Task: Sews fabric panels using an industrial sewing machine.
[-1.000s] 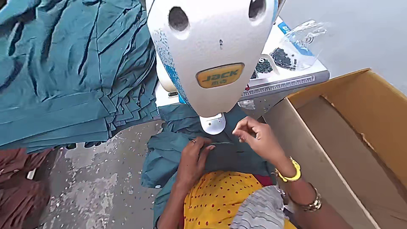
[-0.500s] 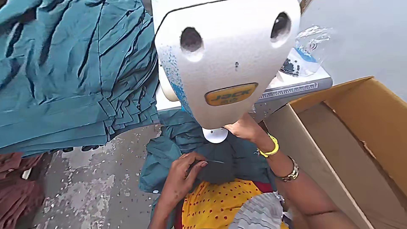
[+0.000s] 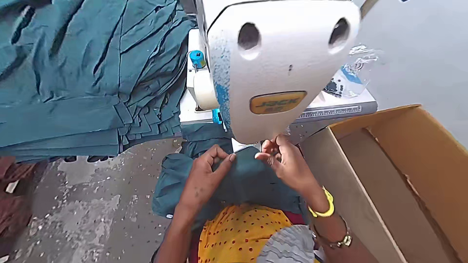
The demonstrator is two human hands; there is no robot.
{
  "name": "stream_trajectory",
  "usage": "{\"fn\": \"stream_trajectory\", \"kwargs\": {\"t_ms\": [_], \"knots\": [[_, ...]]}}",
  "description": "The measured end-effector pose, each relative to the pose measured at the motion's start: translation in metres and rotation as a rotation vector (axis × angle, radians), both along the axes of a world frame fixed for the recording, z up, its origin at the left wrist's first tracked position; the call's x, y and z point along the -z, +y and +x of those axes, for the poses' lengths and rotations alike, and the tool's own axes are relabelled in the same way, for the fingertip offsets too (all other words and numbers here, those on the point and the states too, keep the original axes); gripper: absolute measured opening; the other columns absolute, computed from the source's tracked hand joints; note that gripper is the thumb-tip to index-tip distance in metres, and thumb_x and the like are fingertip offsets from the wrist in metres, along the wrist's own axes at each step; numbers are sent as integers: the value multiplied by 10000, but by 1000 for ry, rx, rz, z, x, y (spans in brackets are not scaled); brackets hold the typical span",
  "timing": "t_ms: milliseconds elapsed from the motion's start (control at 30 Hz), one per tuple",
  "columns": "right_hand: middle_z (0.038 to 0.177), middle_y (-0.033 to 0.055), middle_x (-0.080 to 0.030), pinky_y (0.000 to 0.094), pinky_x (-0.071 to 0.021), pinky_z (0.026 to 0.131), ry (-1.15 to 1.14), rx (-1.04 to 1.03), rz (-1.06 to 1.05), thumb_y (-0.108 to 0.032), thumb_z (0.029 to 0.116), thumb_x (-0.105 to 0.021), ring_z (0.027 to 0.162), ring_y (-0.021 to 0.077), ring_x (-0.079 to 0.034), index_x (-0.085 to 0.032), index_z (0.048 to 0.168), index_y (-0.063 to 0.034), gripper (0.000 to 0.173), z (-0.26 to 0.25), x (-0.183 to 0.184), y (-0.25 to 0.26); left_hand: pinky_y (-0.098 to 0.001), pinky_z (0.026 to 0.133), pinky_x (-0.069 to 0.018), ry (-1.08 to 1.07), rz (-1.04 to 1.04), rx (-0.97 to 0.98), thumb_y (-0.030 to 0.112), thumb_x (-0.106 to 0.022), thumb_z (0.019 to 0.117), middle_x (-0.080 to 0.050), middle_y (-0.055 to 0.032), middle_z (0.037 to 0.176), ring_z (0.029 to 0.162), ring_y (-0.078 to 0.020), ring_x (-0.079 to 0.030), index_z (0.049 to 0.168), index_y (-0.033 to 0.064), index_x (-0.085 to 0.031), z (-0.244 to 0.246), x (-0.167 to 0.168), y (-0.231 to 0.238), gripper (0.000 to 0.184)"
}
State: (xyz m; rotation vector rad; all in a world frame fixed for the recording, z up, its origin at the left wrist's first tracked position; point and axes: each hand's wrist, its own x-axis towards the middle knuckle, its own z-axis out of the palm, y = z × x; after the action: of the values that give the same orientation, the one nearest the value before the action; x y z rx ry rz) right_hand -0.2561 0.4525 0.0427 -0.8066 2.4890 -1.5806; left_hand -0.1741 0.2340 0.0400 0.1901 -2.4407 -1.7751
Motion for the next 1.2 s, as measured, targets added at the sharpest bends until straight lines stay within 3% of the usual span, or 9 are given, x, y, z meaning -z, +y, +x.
{"fn": "stream_trajectory", "kwargs": {"t_ms": [167,367,533,633,700,767,867,1100,1200], "knots": [[686,-108,-538,111,-390,526,-137,82,-151,-206,984,-655,561,-70,-465,-579,1023,-71,160,11,8,-10,-170,535,-431,-140,102,-3,197,-640,967,-556,95,634,556,6,-522,872,142,-603,-30,-9,-5,116],[652,-116,-535,113,-390,518,-136,146,-121,-164,971,-633,535,-79,-453,-597,1030,-58,126,2,4,-19,-194,666,-483,-216,-97,7,163,-702,946,-601,90,736,698,23,-581,951,135,-625,-54,-24,-14,82],[629,-120,-497,131,-387,512,-166,53,-115,-189,999,-602,523,-62,-438,-579,1080,-42,170,-1,7,-16,-158,699,-505,-155,-37,26,179,-677,956,-651,112,787,743,57,-612,998,136,-630,-53,-13,-15,77],[737,-29,-648,223,-528,610,-61,59,33,-243,1018,-602,625,15,-599,-651,1111,-9,256,-25,4,1,-132,768,-523,-109,37,33,176,-635,978,-690,126,882,834,82,-635,1100,117,-646,-49,-7,-13,136],[808,75,-699,388,-561,653,180,286,183,-149,995,-611,704,165,-670,-727,1018,-13,180,-55,5,16,-133,765,-518,-112,71,31,185,-605,991,-685,118,888,834,74,-631,1111,109,-645,-45,-5,-11,147],[973,200,-712,547,-565,757,444,403,346,-68,978,-626,884,359,-711,-744,1051,9,159,-87,11,32,-133,755,-517,-100,85,29,201,-585,999,-682,119,875,820,71,-631,1100,112,-645,-43,-2,-9,148],[1058,234,-670,562,-559,746,574,350,471,-36,964,-650,945,418,-679,-737,1123,7,186,-110,14,39,-135,755,-520,-83,77,24,205,-585,1001,-680,110,876,818,63,-632,1104,94,-649,-41,0,-9,164],[986,244,-667,554,-555,736,732,249,451,-55,936,-683,918,446,-671,-722,983,43,115,-125,30,42,-138,755,-519,-27,102,31,183,-563,1019,-665,114,855,803,61,-625,1077,97,-651,-39,6,-5,136],[1016,258,-670,564,-544,784,712,246,418,-87,937,-704,955,455,-667,-708,993,45,143,-127,30,47,-140,759,-520,-26,143,26,159,-565,1016,-665,113,855,809,58,-626,1074,97,-650,-39,6,-5,119]]}}
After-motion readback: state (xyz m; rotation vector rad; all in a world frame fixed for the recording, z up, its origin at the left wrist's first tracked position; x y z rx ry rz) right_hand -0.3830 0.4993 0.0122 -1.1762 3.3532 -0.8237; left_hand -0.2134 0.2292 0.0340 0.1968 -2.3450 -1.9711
